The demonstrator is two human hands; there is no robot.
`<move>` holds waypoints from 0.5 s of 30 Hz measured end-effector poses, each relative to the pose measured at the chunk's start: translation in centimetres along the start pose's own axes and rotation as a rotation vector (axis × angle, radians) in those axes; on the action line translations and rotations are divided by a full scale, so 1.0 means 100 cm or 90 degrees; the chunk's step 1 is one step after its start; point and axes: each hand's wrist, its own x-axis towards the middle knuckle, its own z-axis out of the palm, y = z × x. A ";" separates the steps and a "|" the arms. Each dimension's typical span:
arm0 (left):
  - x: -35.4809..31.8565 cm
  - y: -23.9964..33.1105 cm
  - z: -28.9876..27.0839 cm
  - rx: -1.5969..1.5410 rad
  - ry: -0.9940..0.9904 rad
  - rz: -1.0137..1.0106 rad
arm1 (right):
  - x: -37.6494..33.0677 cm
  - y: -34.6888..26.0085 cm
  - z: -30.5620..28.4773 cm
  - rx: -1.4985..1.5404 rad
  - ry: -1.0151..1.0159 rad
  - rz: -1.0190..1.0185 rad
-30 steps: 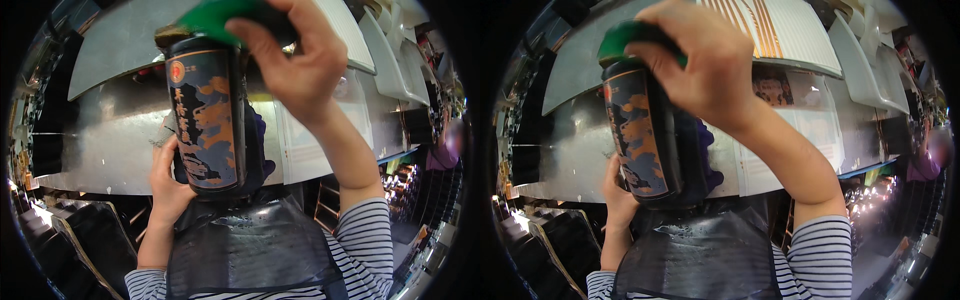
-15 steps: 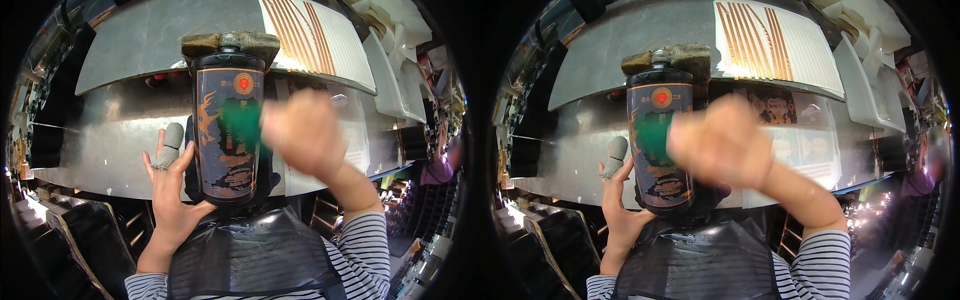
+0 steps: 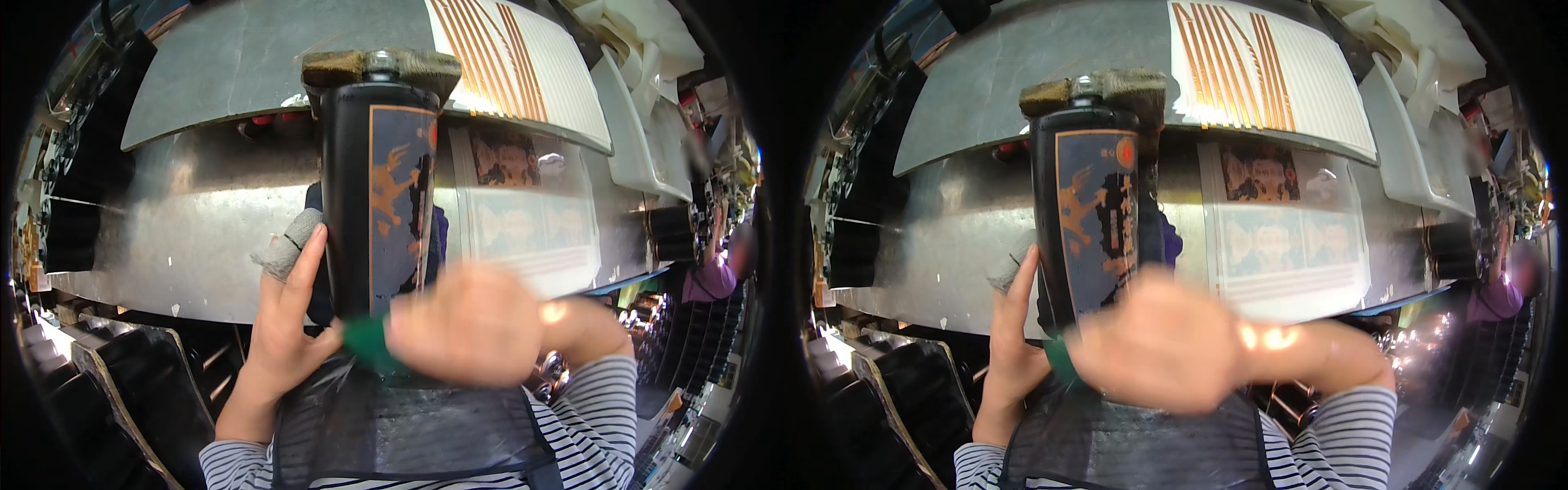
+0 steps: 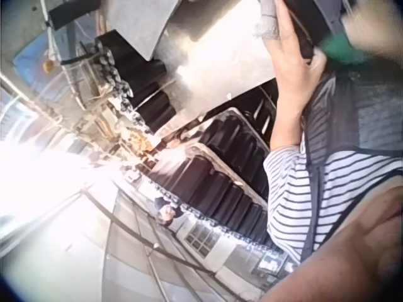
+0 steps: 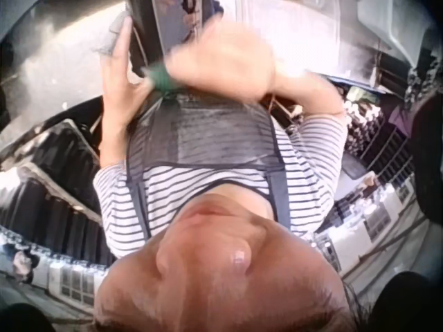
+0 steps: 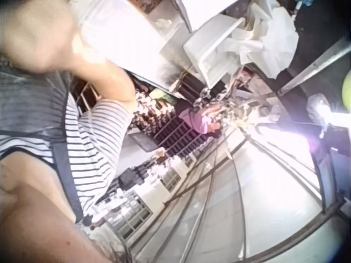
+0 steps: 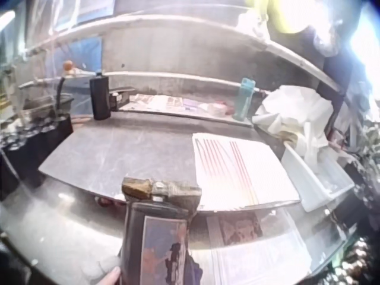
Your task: The person repeatedly wipes a black cylindrical container with a green sponge and applies thin gold strips around its rim and body. They rotate the container to access different sides and smooth the strips with their fingers.
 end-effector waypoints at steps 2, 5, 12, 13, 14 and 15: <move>-0.005 -0.001 -0.013 0.007 -0.028 -0.027 | 0.037 0.036 0.001 -0.074 0.043 0.051; -0.007 -0.002 -0.018 0.000 0.083 -0.033 | 0.067 0.070 -0.005 -0.272 0.159 -0.073; 0.004 -0.011 -0.016 -0.136 0.195 -0.040 | -0.004 -0.067 0.002 0.182 -0.041 0.025; 0.008 -0.009 -0.014 -0.178 0.195 -0.046 | -0.008 -0.054 -0.007 0.246 -0.003 0.142; 0.012 -0.017 -0.014 -0.218 0.179 -0.029 | -0.013 -0.036 -0.014 0.317 0.047 0.254; 0.022 -0.018 -0.010 -0.266 0.176 -0.017 | -0.018 -0.026 -0.026 0.417 0.141 0.516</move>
